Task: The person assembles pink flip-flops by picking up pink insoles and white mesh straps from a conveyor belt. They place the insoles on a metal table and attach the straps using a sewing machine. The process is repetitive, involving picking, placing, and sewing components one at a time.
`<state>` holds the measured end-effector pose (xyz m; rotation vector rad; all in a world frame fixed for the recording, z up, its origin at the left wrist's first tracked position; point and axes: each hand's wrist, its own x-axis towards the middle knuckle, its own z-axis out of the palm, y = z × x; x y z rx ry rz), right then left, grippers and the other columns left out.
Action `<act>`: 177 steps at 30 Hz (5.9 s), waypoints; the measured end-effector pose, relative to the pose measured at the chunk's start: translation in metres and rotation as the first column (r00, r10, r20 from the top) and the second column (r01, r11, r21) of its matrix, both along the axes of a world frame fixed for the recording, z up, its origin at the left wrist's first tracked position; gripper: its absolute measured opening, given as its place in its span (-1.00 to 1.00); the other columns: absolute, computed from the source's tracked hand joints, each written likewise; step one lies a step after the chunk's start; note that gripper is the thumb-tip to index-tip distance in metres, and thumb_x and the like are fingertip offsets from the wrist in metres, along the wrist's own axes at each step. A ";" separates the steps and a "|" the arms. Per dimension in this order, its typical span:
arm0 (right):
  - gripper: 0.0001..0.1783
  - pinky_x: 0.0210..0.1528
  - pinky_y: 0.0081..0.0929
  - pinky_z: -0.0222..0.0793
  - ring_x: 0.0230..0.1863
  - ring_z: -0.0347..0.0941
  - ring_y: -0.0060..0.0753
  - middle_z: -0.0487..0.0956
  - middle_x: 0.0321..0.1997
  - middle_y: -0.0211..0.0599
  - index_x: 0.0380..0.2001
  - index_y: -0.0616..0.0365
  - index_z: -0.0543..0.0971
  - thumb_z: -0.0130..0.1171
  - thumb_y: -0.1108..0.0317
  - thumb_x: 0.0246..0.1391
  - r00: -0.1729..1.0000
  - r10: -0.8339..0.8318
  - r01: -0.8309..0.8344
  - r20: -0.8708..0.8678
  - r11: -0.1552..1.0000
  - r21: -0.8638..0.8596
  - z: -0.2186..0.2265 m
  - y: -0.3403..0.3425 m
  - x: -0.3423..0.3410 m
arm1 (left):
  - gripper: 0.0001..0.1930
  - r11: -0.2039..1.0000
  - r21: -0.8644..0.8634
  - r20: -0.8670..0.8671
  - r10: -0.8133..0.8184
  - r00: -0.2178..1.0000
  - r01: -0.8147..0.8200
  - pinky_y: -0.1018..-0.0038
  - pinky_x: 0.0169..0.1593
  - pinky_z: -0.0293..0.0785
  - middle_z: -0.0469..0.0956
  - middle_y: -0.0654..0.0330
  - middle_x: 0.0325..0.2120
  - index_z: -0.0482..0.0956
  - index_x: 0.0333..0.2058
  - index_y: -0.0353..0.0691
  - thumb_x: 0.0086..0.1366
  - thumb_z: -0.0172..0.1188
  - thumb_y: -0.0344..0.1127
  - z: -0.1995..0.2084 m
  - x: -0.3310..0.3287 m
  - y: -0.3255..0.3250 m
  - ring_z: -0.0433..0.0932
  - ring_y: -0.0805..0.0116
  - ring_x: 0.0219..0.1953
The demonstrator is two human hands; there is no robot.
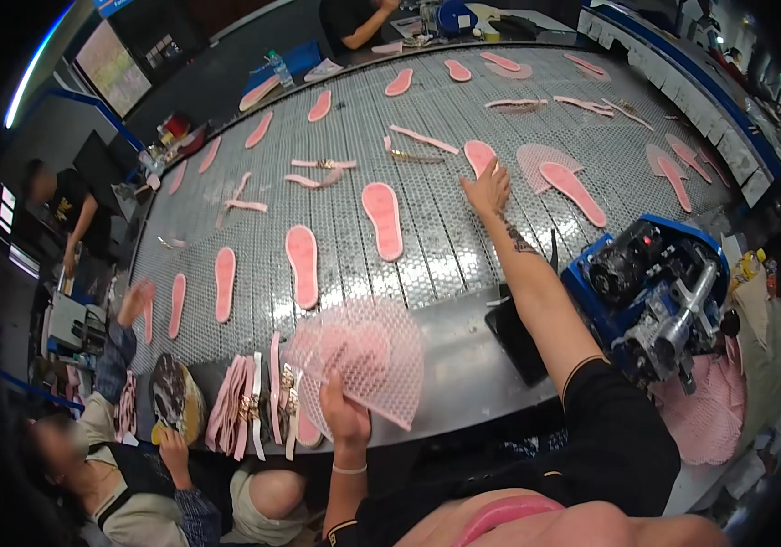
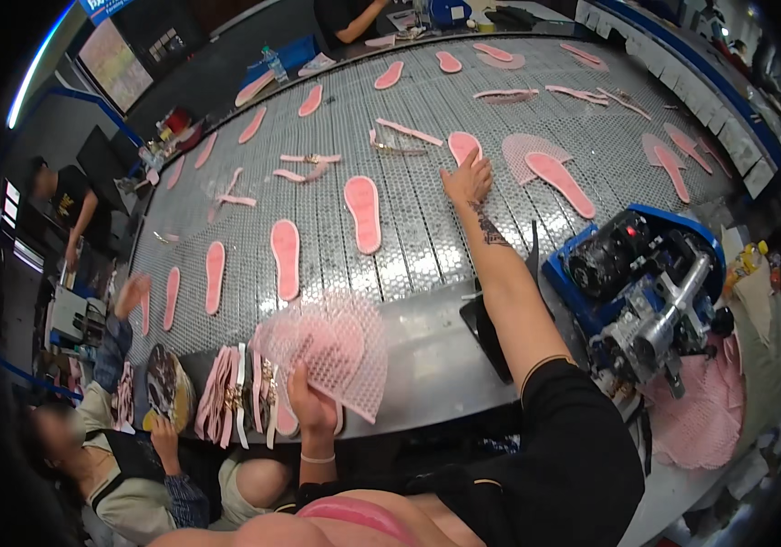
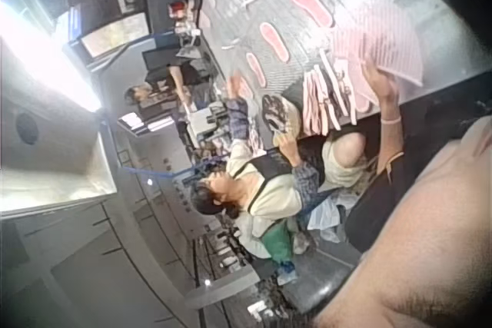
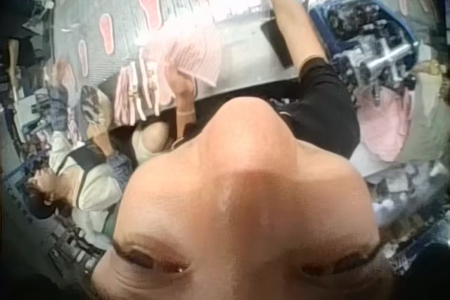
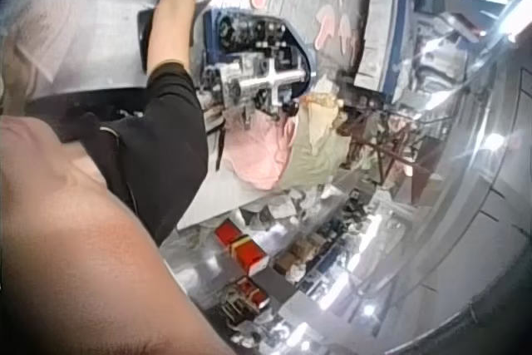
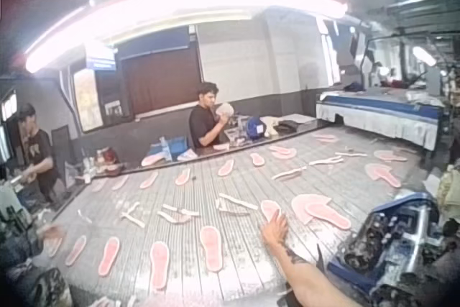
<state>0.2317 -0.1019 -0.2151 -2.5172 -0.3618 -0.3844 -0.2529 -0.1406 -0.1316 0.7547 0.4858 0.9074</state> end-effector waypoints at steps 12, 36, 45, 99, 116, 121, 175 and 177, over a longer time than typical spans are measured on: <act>-0.42 0.09 -0.01 0.26 0.10 0.31 0.07 0.40 0.07 -0.02 0.17 0.19 0.27 0.07 0.35 0.05 0.998 -0.055 0.058 -0.036 0.995 0.076 -0.009 0.000 0.027 | -0.53 0.993 0.087 -0.057 -0.071 0.996 0.076 0.14 0.25 0.25 0.38 -0.02 0.11 0.21 0.20 -0.39 0.43 -0.19 -0.22 0.027 0.034 0.013 0.36 0.09 0.16; -0.41 0.22 -0.04 0.13 0.20 0.17 0.13 0.33 0.15 0.02 0.01 0.21 0.43 0.30 0.32 -0.16 0.969 0.023 -0.044 0.245 0.996 0.081 0.040 -0.103 -0.128 | -0.27 0.113 0.885 -0.453 0.438 0.777 0.452 0.04 0.33 -0.09 0.15 -0.22 0.20 0.20 0.20 -0.32 0.03 0.23 -0.29 -0.050 0.227 -0.007 0.02 -0.19 0.29; -0.65 0.12 -0.20 0.32 0.09 0.39 -0.06 0.50 0.02 -0.16 -0.15 0.13 0.57 0.23 0.50 -0.10 0.685 0.717 -0.723 0.130 0.647 0.242 0.085 -0.285 -0.316 | -0.28 0.361 0.828 -0.530 0.260 0.807 0.428 0.13 0.37 -0.13 0.07 -0.20 0.25 0.10 0.25 -0.36 0.13 0.16 -0.34 -0.090 0.136 -0.054 -0.04 -0.13 0.34; -0.70 0.04 -0.44 0.35 -0.10 0.51 -0.35 0.58 -0.09 -0.05 -0.10 0.48 0.51 0.11 0.53 0.09 0.961 0.033 0.230 -0.276 0.460 0.857 0.143 -0.512 -0.406 | -0.62 0.071 -0.188 0.096 -0.991 0.090 0.980 0.51 -0.24 0.57 0.63 0.07 -0.33 0.55 -0.22 -0.46 0.39 0.01 -0.16 0.018 0.165 -0.259 0.62 0.43 -0.36; -0.81 -0.36 -0.83 0.22 -0.44 0.38 -0.79 0.60 -0.42 -0.44 -0.24 0.39 0.60 0.17 0.46 0.13 0.900 0.282 0.088 -0.331 0.629 0.773 0.160 -0.447 -0.304 | -0.71 0.522 -0.029 -0.147 -0.846 0.513 0.852 0.55 -0.25 0.51 0.61 0.19 -0.36 0.57 -0.24 -0.40 0.35 0.10 -0.22 0.027 0.144 -0.198 0.56 0.52 -0.37; -0.83 -0.38 -0.85 0.25 -0.44 0.41 -0.79 0.60 -0.44 -0.41 -0.24 0.40 0.58 0.18 0.52 0.11 0.949 0.123 0.125 -0.289 0.694 0.709 0.169 -0.430 -0.310 | -0.68 0.483 0.011 -0.212 -0.854 0.475 0.875 0.54 -0.24 0.52 0.62 0.14 -0.43 0.56 -0.27 -0.41 0.39 0.03 -0.20 0.015 0.109 -0.217 0.59 0.45 -0.39; -0.48 0.04 -0.40 0.31 -0.03 0.40 -0.30 0.41 0.04 -0.09 0.07 0.41 0.35 0.12 0.49 -0.02 0.884 0.432 0.054 -0.178 0.284 0.957 0.059 0.006 -0.165 | -0.14 0.569 0.683 -0.728 0.478 0.491 0.459 0.10 0.13 0.33 0.25 -0.37 0.09 0.02 0.22 -0.50 0.01 0.19 -0.22 -0.016 0.127 0.000 0.30 -0.28 0.11; -0.50 0.04 -0.49 0.33 -0.03 0.42 -0.38 0.39 0.11 -0.12 0.12 0.38 0.31 0.04 0.55 0.07 0.785 0.619 -0.224 0.017 0.258 0.940 0.103 -0.074 -0.224 | -0.15 0.551 0.741 -0.656 0.473 0.588 0.383 0.13 0.16 0.30 0.21 -0.36 0.13 0.03 0.22 -0.51 0.03 0.20 -0.19 -0.018 0.160 0.009 0.26 -0.26 0.16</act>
